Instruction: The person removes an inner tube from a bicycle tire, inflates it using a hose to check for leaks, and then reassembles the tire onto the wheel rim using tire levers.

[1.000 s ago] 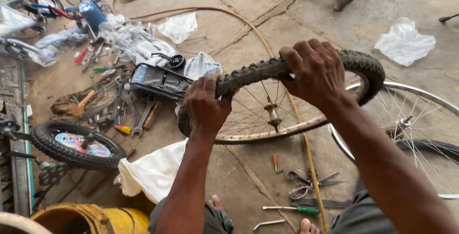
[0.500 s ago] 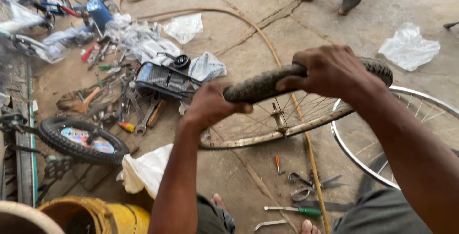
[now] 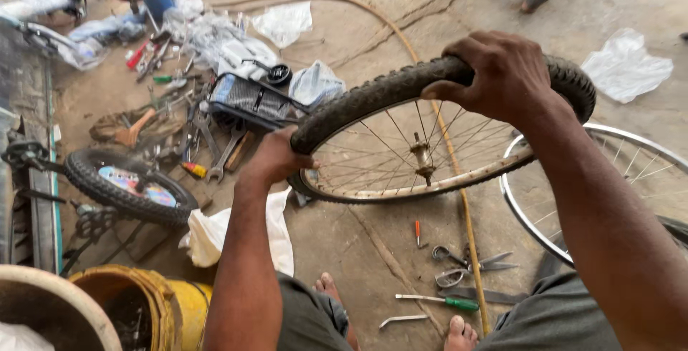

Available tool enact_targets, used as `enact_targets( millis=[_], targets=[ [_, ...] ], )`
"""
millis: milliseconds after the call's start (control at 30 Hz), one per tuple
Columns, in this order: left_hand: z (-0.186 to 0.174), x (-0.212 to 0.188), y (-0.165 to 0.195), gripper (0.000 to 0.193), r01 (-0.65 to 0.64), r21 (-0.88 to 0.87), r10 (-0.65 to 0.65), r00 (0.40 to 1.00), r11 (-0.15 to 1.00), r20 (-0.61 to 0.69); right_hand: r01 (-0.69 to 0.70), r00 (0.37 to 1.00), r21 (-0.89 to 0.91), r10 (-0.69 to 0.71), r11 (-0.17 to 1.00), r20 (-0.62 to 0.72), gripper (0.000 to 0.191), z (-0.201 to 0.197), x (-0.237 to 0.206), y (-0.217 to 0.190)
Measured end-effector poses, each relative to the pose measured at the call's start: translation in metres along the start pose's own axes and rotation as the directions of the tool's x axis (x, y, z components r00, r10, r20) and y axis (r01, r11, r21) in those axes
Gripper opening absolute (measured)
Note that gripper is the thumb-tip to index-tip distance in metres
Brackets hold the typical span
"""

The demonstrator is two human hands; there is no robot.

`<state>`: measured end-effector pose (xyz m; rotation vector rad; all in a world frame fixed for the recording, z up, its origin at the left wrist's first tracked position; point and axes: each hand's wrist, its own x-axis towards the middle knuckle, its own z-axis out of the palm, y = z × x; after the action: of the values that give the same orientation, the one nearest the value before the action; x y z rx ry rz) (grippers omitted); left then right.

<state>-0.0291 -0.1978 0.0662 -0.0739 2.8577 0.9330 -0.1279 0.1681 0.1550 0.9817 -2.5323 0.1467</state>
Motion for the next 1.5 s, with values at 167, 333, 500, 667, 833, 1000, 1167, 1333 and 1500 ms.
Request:
enact_targets(
  millis=[167, 333, 500, 667, 833, 1000, 1167, 1333, 1500],
  targets=[
    [-0.019, -0.020, 0.056, 0.065, 0.016, 0.105, -0.020, 0.999, 0.994, 0.035, 0.194, 0.971, 0.022, -0.189, 0.981, -0.144, 0.063, -0.046, 0.000, -0.023],
    [-0.019, -0.032, 0.128, 0.068, -0.365, 0.214, 0.418, 0.848, 0.906, -0.326, 0.287, 0.957, 0.232, -0.267, 0.929, -0.114, 0.063, -0.035, 0.002, -0.075],
    [-0.030, -0.023, 0.102, 0.072, -0.106, 0.146, 0.130, 0.977, 0.984, -0.166, 0.068, 0.985, 0.081, -0.080, 0.994, 0.153, 0.066, -0.021, 0.023, -0.050],
    [-0.003, 0.018, 0.059, 0.067, -0.210, 0.012, 0.202, 0.920, 0.978, -0.335, -0.151, 0.923, 0.020, 0.134, 0.988, 0.361, 0.053, -0.008, 0.041, -0.009],
    [0.037, 0.046, 0.040, 0.062, -0.196, 0.166, 0.257, 0.710, 0.966, -0.655, 0.013, 0.980, -0.078, -0.028, 0.997, -0.197, 0.056, 0.038, 0.034, -0.006],
    [0.045, 0.045, 0.046, 0.058, -0.214, 0.336, 0.399, 0.499, 0.917, -0.769, 0.015, 0.869, -0.163, -0.094, 0.986, -0.487, 0.052, 0.054, 0.029, -0.007],
    [0.020, 0.026, 0.067, 0.070, -0.183, 0.095, 0.205, 0.896, 0.979, -0.394, -0.020, 0.999, 0.053, 0.017, 0.998, 0.050, 0.061, 0.018, 0.012, 0.016],
    [0.003, 0.013, 0.097, 0.060, -0.152, -0.133, 0.138, 0.985, 0.979, -0.102, -0.196, 0.930, -0.034, 0.197, 0.980, 0.309, 0.065, -0.011, -0.003, 0.017],
    [0.000, 0.006, 0.094, 0.058, -0.141, -0.268, 0.138, 0.990, 0.953, -0.030, -0.249, 0.929, -0.035, 0.249, 0.968, 0.275, 0.070, -0.020, -0.002, -0.011]
  ],
)
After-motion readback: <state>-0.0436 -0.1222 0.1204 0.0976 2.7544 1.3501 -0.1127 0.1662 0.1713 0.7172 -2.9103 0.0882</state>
